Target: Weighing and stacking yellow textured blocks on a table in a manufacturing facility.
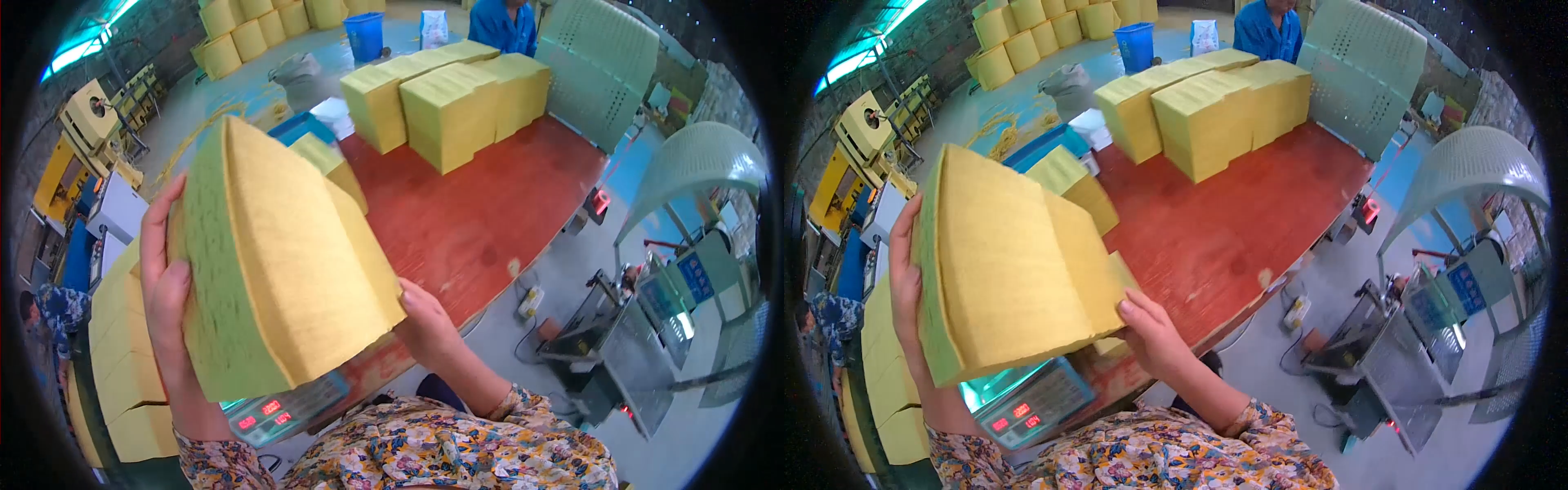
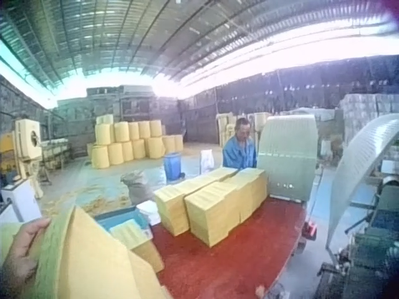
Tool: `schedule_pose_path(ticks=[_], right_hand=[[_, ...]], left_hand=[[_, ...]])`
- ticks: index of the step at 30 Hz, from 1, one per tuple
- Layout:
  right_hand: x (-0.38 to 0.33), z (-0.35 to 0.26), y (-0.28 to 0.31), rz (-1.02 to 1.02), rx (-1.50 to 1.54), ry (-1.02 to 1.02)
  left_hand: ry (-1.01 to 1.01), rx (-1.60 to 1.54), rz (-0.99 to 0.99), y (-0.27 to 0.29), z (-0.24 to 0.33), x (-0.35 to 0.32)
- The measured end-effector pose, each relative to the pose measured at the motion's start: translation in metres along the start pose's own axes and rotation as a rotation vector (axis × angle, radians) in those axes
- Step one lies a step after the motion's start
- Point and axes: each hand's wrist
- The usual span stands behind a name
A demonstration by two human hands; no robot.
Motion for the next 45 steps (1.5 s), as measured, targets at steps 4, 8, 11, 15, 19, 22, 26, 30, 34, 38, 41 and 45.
schedule_pose_path(ticks=[4, 8, 11, 15, 19, 22, 26, 30, 34, 38, 41, 45], right_hand=[[0.029, -0.081, 0.093, 0.106, -0.039, 0.018], [0.051, -0.112, 0.18, 0.232, -0.055, -0.17], [0.071, -0.123, 0.231, 0.25, -0.069, -0.321], [0.111, -0.134, 0.245, 0.295, -0.106, -0.45], [0.176, -0.129, 0.297, 0.253, -0.058, -0.426], [0.204, -0.14, 0.283, 0.249, -0.112, -0.478], [0.187, -0.145, 0.271, 0.362, -0.364, -0.354], [0.121, -0.14, 0.297, 0.308, -0.859, -0.041], [0.1, -0.137, 0.266, 0.047, -1.146, 0.039], [0.14, -0.125, 0.267, -0.029, -1.249, 0.152], [0.165, -0.11, 0.283, 0.075, -1.162, 0.059], [0.197, -0.118, 0.273, 0.125, -1.201, 0.064]], left_hand=[[0.037, 0.306, -0.114, -0.101, -0.068, 0.046], [0.12, 0.28, -0.178, -0.165, -0.15, 0.061], [0.14, 0.305, -0.173, -0.19, -0.219, 0.064], [0.249, 0.173, -0.109, -0.196, -0.257, 0.081], [0.007, 0.426, -0.165, -0.21, -0.27, 0.126], [-0.024, 0.555, -0.135, -0.203, -0.296, 0.14], [0.241, 0.447, -0.2, -0.182, -0.317, 0.146], [0.264, 0.625, -0.214, -0.217, -0.273, 0.145], [-0.038, 1.17, -0.204, -0.248, -0.219, 0.138], [-0.094, 1.175, -0.474, -0.281, -0.206, 0.107], [-0.114, 1.197, -0.456, -0.275, -0.221, 0.106], [-0.123, 1.196, -0.352, -0.263, -0.254, 0.129]])
Point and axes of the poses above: each hand's wrist, its own x-axis towards the middle knuckle, its own y-axis out of the back of the hand, z = x × y, and after that the axes turned 2 degrees about x, right-handed
